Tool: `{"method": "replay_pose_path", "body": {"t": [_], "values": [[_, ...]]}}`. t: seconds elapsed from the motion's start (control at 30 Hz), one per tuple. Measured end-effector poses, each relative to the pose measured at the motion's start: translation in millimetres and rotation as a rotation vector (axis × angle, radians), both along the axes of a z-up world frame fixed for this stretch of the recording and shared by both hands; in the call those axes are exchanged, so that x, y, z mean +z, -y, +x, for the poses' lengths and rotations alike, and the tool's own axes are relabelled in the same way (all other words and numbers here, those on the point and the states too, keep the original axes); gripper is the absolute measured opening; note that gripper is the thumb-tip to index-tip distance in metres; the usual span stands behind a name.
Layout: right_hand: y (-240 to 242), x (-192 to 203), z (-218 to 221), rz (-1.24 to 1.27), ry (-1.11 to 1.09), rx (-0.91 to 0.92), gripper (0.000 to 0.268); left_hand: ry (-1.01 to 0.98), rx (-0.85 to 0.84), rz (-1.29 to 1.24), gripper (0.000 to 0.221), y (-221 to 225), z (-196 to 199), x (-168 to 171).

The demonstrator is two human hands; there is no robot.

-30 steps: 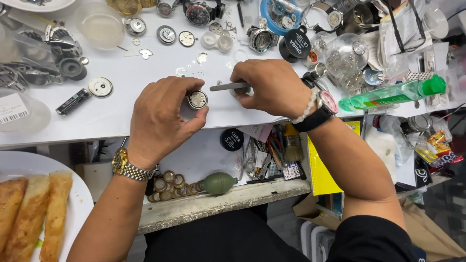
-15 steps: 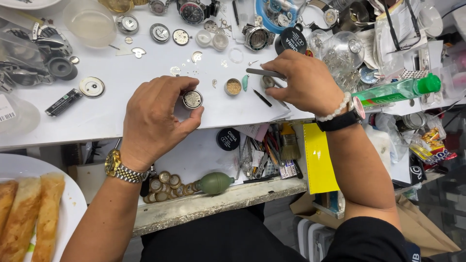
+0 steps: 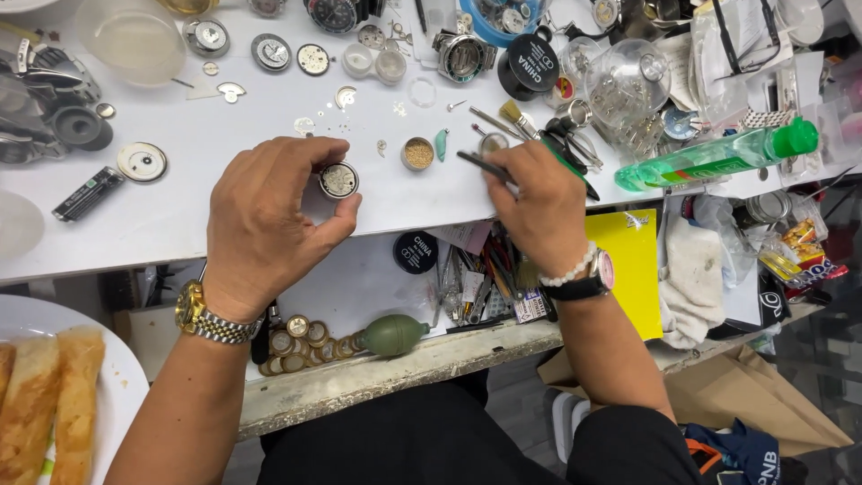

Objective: Using tweezers to assemble or repair a watch movement by placing tiny gears and components.

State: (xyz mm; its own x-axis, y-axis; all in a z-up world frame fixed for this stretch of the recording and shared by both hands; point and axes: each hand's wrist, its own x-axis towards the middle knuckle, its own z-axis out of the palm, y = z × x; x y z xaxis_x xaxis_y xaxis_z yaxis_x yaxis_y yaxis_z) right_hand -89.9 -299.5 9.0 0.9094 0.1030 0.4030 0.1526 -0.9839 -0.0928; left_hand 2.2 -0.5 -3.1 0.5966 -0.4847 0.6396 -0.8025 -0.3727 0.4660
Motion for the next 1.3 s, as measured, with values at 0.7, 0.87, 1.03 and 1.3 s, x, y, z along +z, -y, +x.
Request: {"method": "replay_pose_path", "body": {"t": [0.7,0.87,1.03,1.3], "values": [[-35,-3,29,0.312,0.083,0.061,0.023,-0.011,0.011,-0.001,0.037,0,0,1],[-31,5,23,0.306,0.117,0.015,0.012,-0.023,0.007,-0.011,0.037,0,0,-1],[-26,-2,24,0.233,0.165,0.005,0.012,-0.016,0.014,-0.004,0.038,0,0,-1],[-11,-6,16,0.578,0.438,0.057,0.023,-0.024,0.021,-0.010,0.038,0,-1,0]]}}
